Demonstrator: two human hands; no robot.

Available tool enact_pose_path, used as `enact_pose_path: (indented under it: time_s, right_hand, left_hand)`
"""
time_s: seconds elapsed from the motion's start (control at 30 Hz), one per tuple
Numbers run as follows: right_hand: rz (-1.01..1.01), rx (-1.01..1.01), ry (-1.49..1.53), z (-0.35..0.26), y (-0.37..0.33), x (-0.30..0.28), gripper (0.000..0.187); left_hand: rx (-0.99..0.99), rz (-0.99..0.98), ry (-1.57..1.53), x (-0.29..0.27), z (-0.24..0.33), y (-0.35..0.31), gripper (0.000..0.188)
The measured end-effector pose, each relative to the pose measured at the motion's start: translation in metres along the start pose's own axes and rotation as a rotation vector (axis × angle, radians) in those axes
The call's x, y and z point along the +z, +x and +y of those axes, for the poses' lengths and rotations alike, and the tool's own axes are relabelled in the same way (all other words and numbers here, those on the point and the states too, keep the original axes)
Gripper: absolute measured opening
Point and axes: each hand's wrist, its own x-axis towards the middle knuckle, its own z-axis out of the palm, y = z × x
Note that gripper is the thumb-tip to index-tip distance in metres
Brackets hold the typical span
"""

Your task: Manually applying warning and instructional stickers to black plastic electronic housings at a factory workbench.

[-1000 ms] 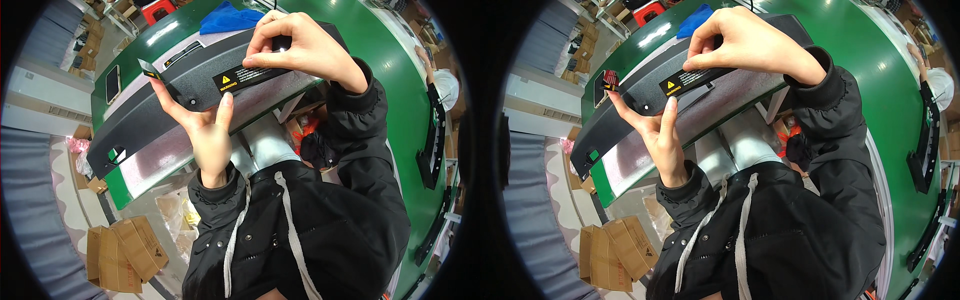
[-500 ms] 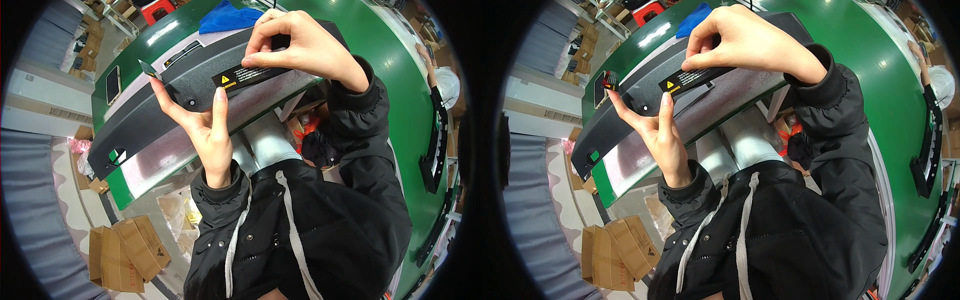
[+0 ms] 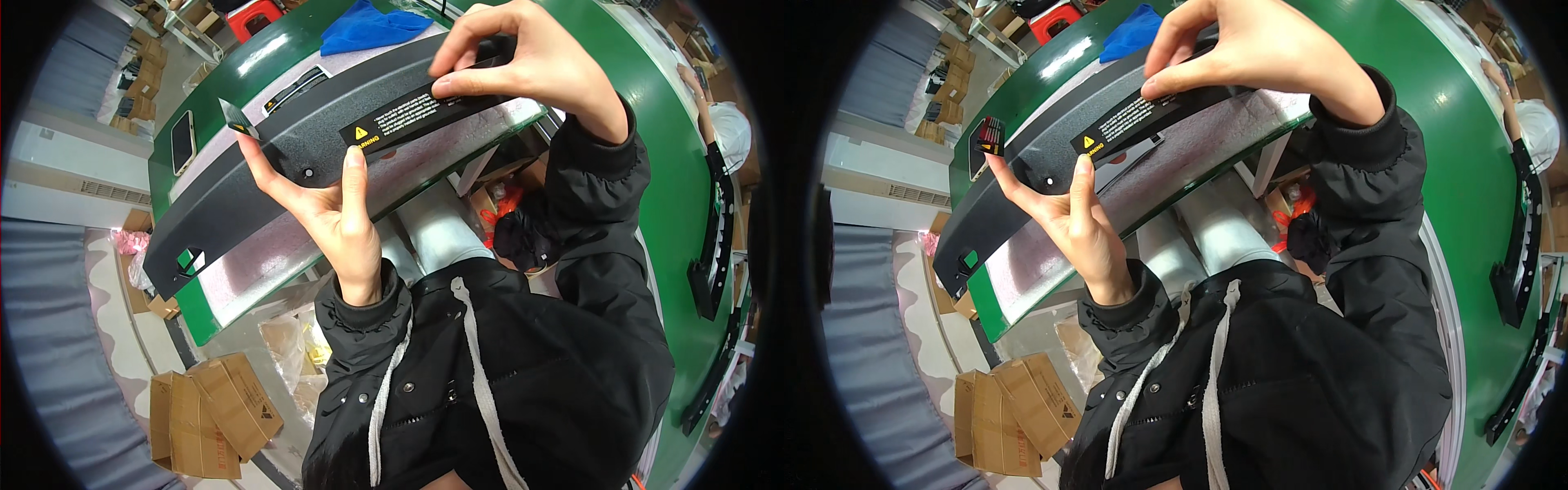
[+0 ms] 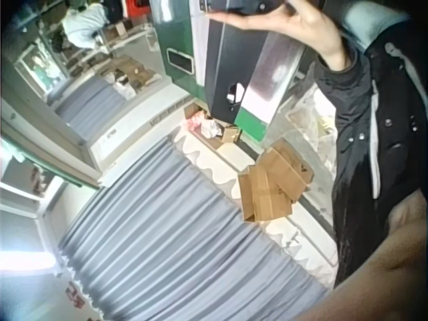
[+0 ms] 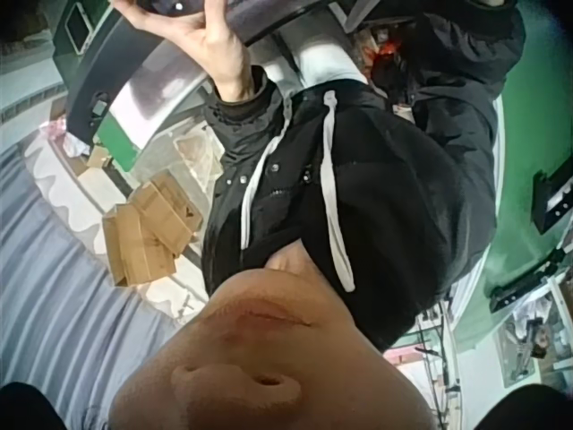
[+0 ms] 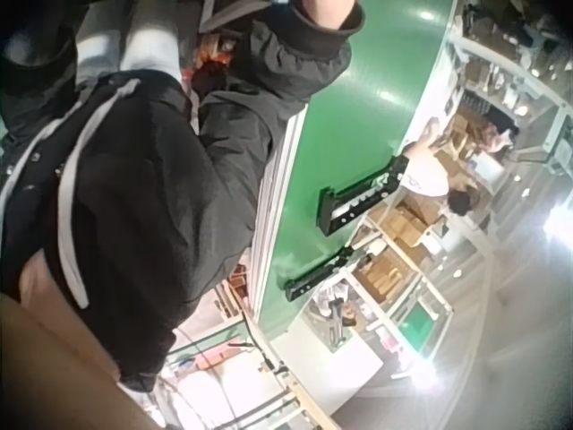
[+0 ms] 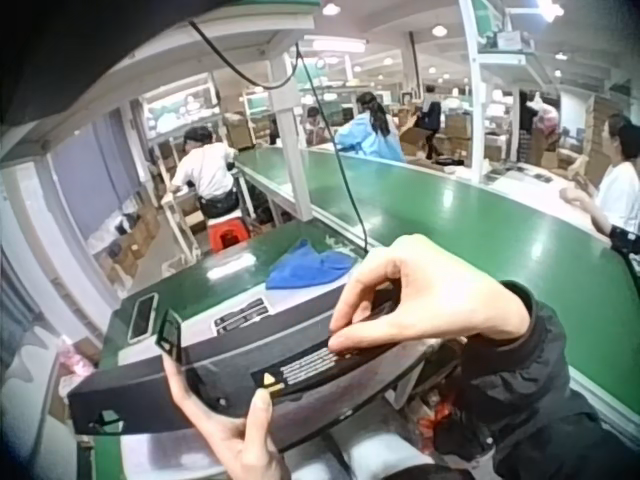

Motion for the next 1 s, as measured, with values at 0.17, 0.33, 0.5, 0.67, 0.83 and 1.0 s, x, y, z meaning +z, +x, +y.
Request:
enact_pose_path:
  time_s: [0.17,0.33,0.5,0.67,0.83,1.0]
  right_hand:
    - [0.062,-0.008,-0.109,0.006,0.002,-0.002,0.019]
    - [0.101,-0.078,-0.162,0.013,0.0,0.001,0.02]
    - [0.105,-0.087,-0.161,0.017,-0.001,0.002,0.022]
    - [0.115,-0.085,-0.148,0.021,0.0,0.001,0.026]
    - [0.116,-0.1,-0.156,0.022,0.0,0.0,0.028]
    - [0.122,-0.103,-0.176,0.023,0.0,0.0,0.029]
  left_hand:
    - [0.012,0.005,0.012,0.002,-0.001,0.001,0.084]
    - [-0.002,0.022,0.042,0.002,0.0,-0.001,0.084]
    - [-0.001,0.02,0.023,0.001,0.0,-0.001,0.085]
    - [0.005,0.013,0.002,0.003,-0.003,0.0,0.085]
    - [-0.006,0.012,0.034,0.003,-0.001,0.001,0.085]
    - [-0.011,0.025,0.004,0.004,-0.002,0.0,0.086]
